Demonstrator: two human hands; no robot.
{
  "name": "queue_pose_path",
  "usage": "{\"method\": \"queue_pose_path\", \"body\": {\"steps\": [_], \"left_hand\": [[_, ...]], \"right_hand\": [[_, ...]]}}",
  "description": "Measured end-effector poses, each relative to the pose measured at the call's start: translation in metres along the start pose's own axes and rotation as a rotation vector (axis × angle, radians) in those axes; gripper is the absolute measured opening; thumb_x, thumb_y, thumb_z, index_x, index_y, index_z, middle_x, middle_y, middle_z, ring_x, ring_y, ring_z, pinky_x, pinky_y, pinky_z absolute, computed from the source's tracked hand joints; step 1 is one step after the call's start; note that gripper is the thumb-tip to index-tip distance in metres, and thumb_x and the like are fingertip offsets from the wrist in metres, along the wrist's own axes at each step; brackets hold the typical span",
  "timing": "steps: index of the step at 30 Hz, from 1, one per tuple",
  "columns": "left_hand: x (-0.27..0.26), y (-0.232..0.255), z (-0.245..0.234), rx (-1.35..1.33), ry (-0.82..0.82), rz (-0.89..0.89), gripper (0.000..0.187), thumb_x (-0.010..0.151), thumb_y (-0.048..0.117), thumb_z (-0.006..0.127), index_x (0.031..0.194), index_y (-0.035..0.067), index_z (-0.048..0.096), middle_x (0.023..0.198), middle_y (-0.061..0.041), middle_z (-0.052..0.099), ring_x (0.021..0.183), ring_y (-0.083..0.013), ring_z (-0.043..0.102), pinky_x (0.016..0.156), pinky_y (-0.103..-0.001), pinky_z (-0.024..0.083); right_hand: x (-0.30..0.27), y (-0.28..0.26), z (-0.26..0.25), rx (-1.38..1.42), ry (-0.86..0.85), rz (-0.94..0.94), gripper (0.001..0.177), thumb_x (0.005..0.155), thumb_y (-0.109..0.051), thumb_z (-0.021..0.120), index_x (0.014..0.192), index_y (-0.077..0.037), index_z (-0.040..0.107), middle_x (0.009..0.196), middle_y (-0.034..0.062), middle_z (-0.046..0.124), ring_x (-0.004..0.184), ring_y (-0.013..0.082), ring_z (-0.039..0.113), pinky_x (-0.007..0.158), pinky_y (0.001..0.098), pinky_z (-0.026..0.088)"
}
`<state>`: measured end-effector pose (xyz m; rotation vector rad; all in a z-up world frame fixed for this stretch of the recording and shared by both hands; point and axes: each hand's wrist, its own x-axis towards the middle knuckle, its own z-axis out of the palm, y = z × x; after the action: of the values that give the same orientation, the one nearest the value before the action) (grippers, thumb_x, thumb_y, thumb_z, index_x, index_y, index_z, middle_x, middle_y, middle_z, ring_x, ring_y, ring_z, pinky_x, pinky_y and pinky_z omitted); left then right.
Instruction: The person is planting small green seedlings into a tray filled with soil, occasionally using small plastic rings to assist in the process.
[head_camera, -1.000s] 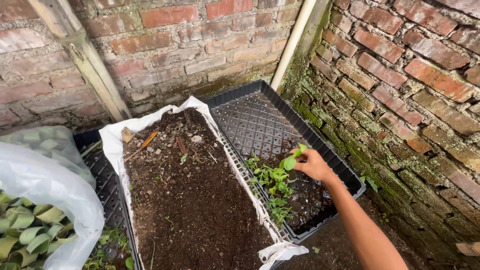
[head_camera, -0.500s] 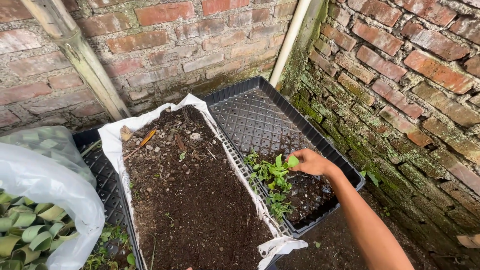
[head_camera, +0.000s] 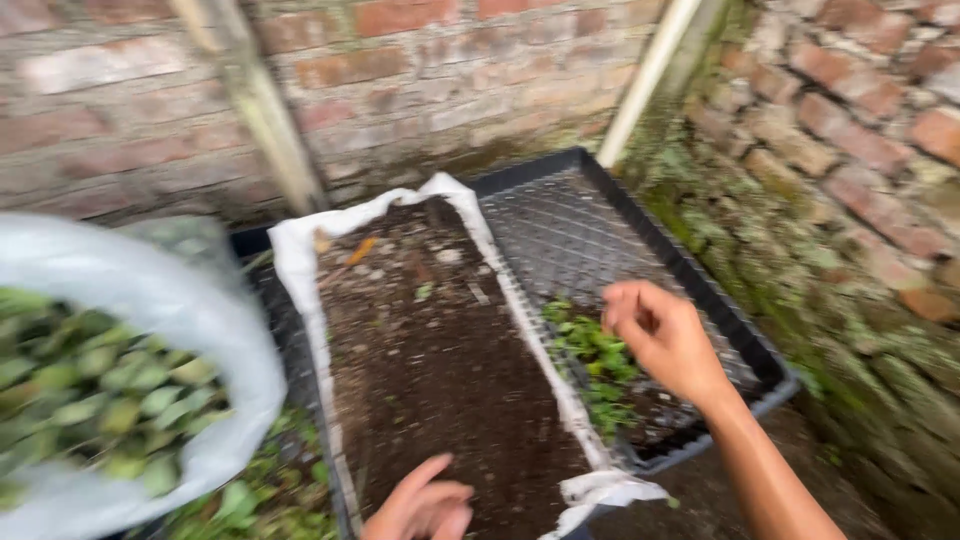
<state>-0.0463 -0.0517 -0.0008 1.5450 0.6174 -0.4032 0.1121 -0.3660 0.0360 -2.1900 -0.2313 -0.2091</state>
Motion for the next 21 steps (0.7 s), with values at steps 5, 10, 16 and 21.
{"method": "queue_pose_path", "body": {"steps": [5,10,16,21], "left_hand": [[0.049,-0.002,0.026,0.696,0.217,0.927,0.053,0.078,0.019,0.074,0.129,0.019,0.061,0.12,-0.01,0.056,0.106,-0.0341,0.049,0.09,-0.052,0.037],[0.016,0.026,-0.007,0.822,-0.055,0.491,0.023,0.099,0.032,0.065,0.1,0.014,0.078,0.128,-0.004,0.064,0.142,-0.0311,0.04,0.121,-0.059,0.016],[0.034,0.024,-0.114,0.703,0.499,0.692,0.041,0.085,0.019,0.068,0.125,0.021,0.072,0.148,-0.011,0.053,0.136,-0.0353,0.046,0.114,-0.063,0.028],[0.109,0.059,-0.229,0.89,0.889,0.593,0.031,0.094,0.01,0.063,0.123,0.016,0.074,0.116,-0.014,0.073,0.105,-0.0372,0.061,0.089,-0.051,0.05]], "right_hand": [[-0.05,-0.045,0.094,0.003,-0.257,-0.151,0.018,0.088,-0.024,0.07,0.1,-0.015,0.079,0.102,-0.0037,0.082,0.089,0.0104,0.077,0.068,0.0278,0.055],[-0.074,-0.01,0.146,-0.191,-0.34,-0.034,0.024,0.079,-0.044,0.079,0.102,-0.035,0.08,0.056,-0.0132,0.076,0.045,0.0068,0.057,0.054,0.025,0.053],[-0.102,0.011,0.161,-0.055,-0.3,0.306,0.035,0.074,-0.026,0.091,0.108,-0.03,0.087,0.064,-0.0104,0.086,0.048,0.0044,0.053,0.057,0.0171,0.052],[-0.116,0.03,0.169,-0.034,-0.247,0.289,0.017,0.071,-0.031,0.095,0.08,-0.018,0.091,0.046,-0.0027,0.036,0.045,0.0087,0.033,0.052,0.023,0.031]]}}
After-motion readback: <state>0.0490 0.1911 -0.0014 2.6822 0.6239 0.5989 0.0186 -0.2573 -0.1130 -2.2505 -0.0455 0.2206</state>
